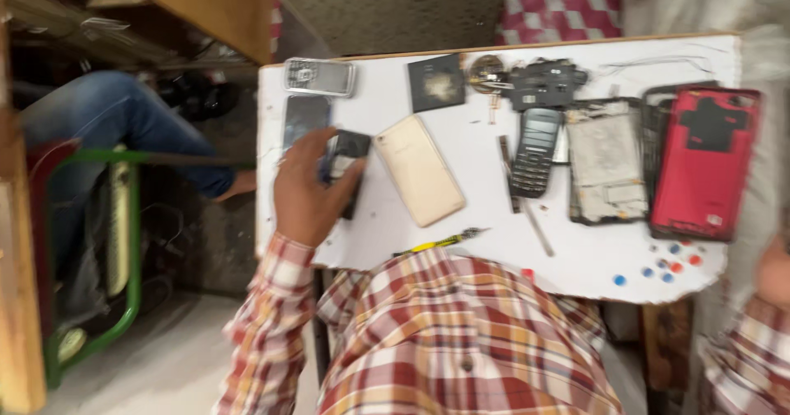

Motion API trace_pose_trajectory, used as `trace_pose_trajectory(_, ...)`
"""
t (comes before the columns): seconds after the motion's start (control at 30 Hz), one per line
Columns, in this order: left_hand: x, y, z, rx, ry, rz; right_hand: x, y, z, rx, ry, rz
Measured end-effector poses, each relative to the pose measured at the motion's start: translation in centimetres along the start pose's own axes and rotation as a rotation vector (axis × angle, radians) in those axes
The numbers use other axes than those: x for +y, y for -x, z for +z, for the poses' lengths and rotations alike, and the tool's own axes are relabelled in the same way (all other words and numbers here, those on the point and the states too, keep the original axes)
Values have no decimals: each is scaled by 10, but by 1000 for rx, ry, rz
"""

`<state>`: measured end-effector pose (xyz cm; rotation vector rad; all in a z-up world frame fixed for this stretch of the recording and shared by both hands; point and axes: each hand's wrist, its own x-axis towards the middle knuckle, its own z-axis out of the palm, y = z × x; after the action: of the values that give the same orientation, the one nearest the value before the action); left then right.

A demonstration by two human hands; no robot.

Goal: The person handles several disassembled smartphones and parts on a table. They use a screwdriver and a metal pick to pry and scrape the interior of a phone chassis, focusing on removing residue or adhesive.

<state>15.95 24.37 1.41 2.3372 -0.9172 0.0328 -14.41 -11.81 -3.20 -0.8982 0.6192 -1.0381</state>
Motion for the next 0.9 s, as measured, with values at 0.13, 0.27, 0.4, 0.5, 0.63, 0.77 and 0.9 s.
trace_pose_trajectory(0.13,-5,17,8,-59,-116,-32,-23,5,-16,36,-51,-69)
trace_pose_trajectory(0.27,-11,24,24,-72,-254,30,-46,4,-46,57,16,-192)
trace_pose_trajectory(0.4,-27,29,28,-130,-312,50,-61,2,-51,73,187,-239)
trace_pose_trajectory(0.5,-58,25,36,-183,-255,-59,-72,-1,-54,53,376,-311)
trace_pose_trajectory(0.63,-110,-9,65,-373,-294,-333,-87,2,-74,39,708,-451)
trace_pose_trajectory(0.77,-134,-15,65,-423,-223,-562,-89,0,-79,52,767,-472)
trace_pose_trajectory(0.9,-135,-38,62,-723,-343,-614,-83,0,-74,73,734,-409)
